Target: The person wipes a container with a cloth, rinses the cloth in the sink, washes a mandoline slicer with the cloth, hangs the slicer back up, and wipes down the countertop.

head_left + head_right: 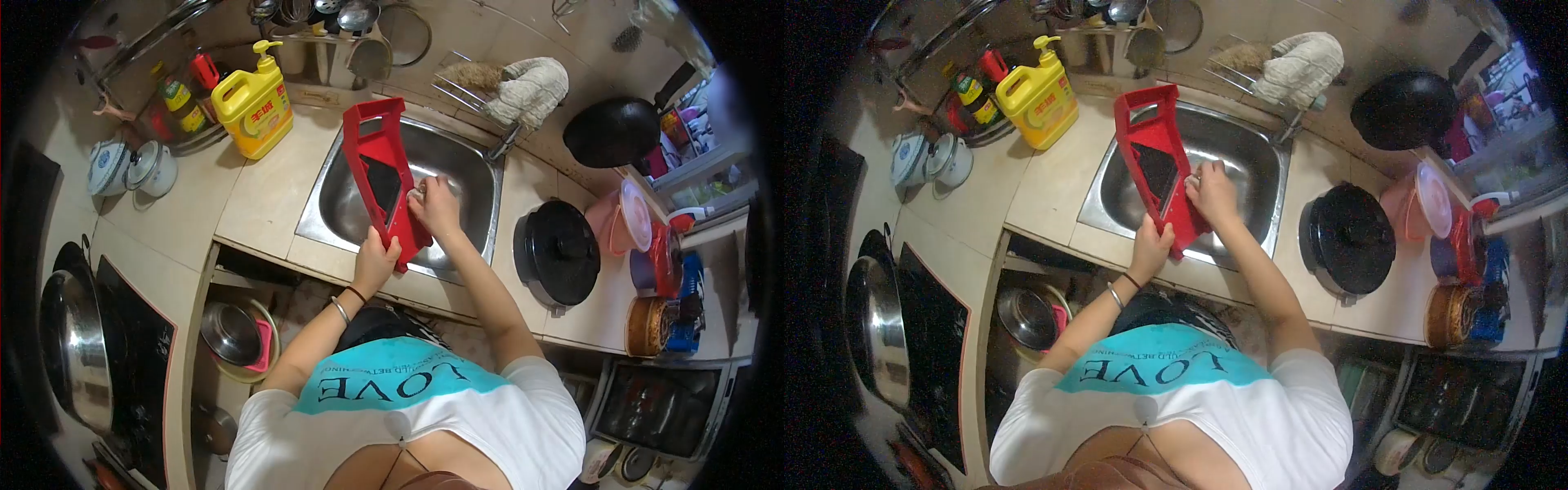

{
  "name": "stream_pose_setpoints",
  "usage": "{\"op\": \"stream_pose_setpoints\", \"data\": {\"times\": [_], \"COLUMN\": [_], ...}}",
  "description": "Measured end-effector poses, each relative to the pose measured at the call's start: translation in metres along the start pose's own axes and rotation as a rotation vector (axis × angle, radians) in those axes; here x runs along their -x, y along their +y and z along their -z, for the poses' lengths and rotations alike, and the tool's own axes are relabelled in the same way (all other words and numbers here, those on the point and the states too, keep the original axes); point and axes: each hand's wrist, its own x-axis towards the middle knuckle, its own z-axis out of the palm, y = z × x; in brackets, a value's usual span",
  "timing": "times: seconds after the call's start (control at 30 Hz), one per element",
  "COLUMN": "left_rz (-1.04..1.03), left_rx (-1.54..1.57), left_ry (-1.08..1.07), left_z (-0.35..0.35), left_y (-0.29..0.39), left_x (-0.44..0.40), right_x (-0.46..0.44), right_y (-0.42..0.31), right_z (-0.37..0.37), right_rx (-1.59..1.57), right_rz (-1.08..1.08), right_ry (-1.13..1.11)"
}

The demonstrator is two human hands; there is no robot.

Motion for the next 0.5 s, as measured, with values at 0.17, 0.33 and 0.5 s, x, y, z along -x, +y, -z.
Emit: {"op": "stream_pose_setpoints", "data": {"times": [0.17,0.33,0.5], "left_rz": [0.015,0.089,0.041], "left_rx": [-0.025,-0.059,-0.032], "left_ry": [0.073,0.019,-0.065], "left_z": [0.002,0.006,0.002], "left_y": [0.001,0.009,0.001], "left_x": [0.001,0.001,-0.003], "right_x": [0.017,0.042,0.028], "right_y": [0.012,0.038,0.042], "right_z": [-0.016,-0.008,0.001], "right_rx": [0.073,-0.030,-0.079], "right_rz": [-0.215,-0.254,-0.194], "right_ry": [-0.145,-0.323,-0.262]}}
